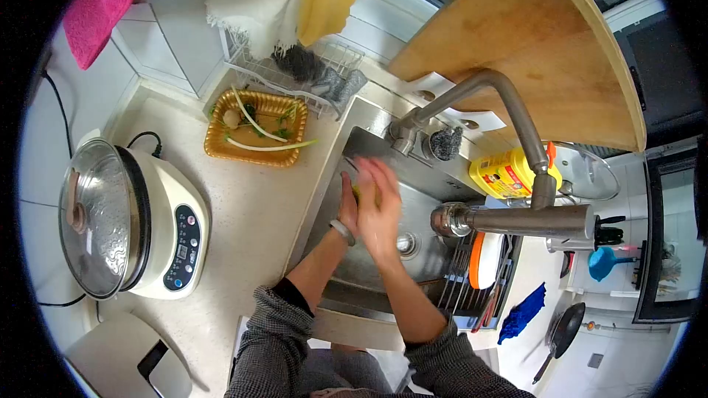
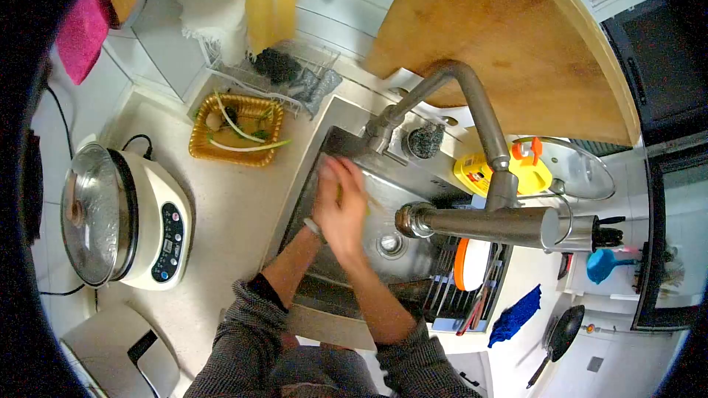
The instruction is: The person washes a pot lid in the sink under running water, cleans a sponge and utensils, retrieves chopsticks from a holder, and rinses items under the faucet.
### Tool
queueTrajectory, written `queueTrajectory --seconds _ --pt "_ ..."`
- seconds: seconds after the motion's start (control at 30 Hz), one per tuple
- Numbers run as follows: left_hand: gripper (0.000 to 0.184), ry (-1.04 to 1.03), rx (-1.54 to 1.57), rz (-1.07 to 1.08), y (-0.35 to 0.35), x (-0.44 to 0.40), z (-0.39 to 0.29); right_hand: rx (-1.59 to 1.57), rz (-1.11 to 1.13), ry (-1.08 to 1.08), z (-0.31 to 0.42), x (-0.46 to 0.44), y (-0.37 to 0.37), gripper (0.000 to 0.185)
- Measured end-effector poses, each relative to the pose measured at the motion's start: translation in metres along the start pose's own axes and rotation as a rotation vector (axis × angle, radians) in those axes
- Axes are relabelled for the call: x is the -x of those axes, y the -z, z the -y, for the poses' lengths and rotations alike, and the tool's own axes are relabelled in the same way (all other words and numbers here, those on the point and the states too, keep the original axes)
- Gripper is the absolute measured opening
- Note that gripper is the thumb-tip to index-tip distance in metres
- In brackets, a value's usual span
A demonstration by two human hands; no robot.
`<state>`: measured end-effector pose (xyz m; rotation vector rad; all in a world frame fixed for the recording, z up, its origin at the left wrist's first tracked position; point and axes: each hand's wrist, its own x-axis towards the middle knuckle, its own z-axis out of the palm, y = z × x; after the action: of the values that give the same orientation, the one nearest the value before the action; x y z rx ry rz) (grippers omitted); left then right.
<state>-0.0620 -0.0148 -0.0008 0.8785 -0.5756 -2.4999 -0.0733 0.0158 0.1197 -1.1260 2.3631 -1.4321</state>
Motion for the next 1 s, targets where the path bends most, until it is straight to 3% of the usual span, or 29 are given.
queueTrajectory --seconds 0.07,0.1,0.17,0.2,0.23,0.27,0.3,0.33,0.37,0.4,0.47,0.5,0.57,0.63,0.67,0.7,0.77,0.83,0.87,0.9,0.97,1.0 --pt "0.049 0.031 -0.067 0.052 -0.007 0.011 -0.002 0.090 -0.232 -0.041 -0.054 0.040 0.014 0.040" --pt "0.050 0.037 -0.127 0.088 -0.010 0.016 -0.002 0.090 -0.232 -0.043 -0.070 0.043 0.021 0.040" --pt "0.052 0.018 -0.332 0.173 -0.016 0.024 0.009 -0.705 -0.262 -0.817 -0.099 0.050 0.037 0.043" --pt "0.046 -0.088 -0.525 0.265 -0.013 0.022 0.025 -0.707 -0.268 -0.821 -0.129 0.057 0.044 0.043" --pt "0.046 -0.088 -0.530 0.268 -0.011 0.024 0.042 -1.156 -0.066 -0.833 -0.164 0.063 0.047 0.046" --pt "0.046 -0.301 -0.926 0.294 -0.010 0.026 0.060 -1.597 0.165 -0.805 -0.183 0.063 0.047 0.048" --pt "0.046 -0.510 -1.317 0.307 -0.012 0.030 0.073 -1.600 0.167 -0.806 -0.176 0.063 0.049 0.048" --pt "0.050 -0.590 -1.591 0.251 -0.024 0.046 0.068 -1.545 0.105 -0.777 -0.158 0.066 0.051 0.047" --pt "0.050 -0.583 -1.595 0.250 -0.030 0.049 0.062 -1.489 0.044 -0.743 -0.148 0.068 0.049 0.047" --pt "0.053 -0.697 -1.571 0.157 -0.036 0.045 0.053 -1.352 -0.067 -0.895 -0.164 0.086 0.043 0.042" --pt "0.057 -0.805 -1.429 0.016 -0.032 0.012 0.057 -1.299 -0.147 -0.938 -0.156 0.102 0.031 0.043" --pt "0.057 -0.802 -1.428 0.018 -0.026 0.003 0.073 -1.241 -0.228 -0.986 -0.150 0.106 0.031 0.045" --pt "0.055 -0.813 -1.317 0.240 -0.020 -0.001 0.098 -1.202 -0.199 -1.043 -0.142 0.080 0.042 0.042" --pt "0.053 -0.650 -1.208 0.333 -0.030 0.040 0.103 -1.604 -0.013 -0.625 -0.179 0.061 0.044 0.037" --pt "0.051 -0.520 -1.342 0.361 -0.037 0.052 0.095 -1.539 -0.090 -0.730 -0.196 0.079 0.041 0.037" --pt "0.053 -0.603 -1.417 0.280 -0.034 0.037 0.092 -1.471 -0.164 -0.834 -0.213 0.097 0.038 0.038" --pt "0.057 -0.751 -1.563 0.089 -0.027 0.009 0.084 -1.299 -0.050 -0.994 -0.163 0.091 0.035 0.040" --pt "0.059 -0.541 -1.536 -0.001 -0.024 -0.014 0.081 -1.272 -0.119 -1.010 -0.130 0.088 0.028 0.042" --pt "0.056 -0.677 -1.374 0.046 -0.016 -0.023 0.090 -1.247 -0.187 -1.018 -0.117 0.087 0.024 0.044" --pt "0.054 -0.817 -1.211 0.091 -0.011 -0.031 0.090 -1.269 -0.178 -1.014 -0.126 0.083 0.023 0.043" --pt "0.059 -0.786 -1.305 0.144 -0.019 0.018 0.112 -1.609 -0.031 -0.825 -0.183 0.071 0.026 0.040" --pt "0.062 -0.659 -1.343 0.202 -0.013 0.033 0.135 -1.734 0.049 -0.765 -0.209 0.068 0.027 0.039"
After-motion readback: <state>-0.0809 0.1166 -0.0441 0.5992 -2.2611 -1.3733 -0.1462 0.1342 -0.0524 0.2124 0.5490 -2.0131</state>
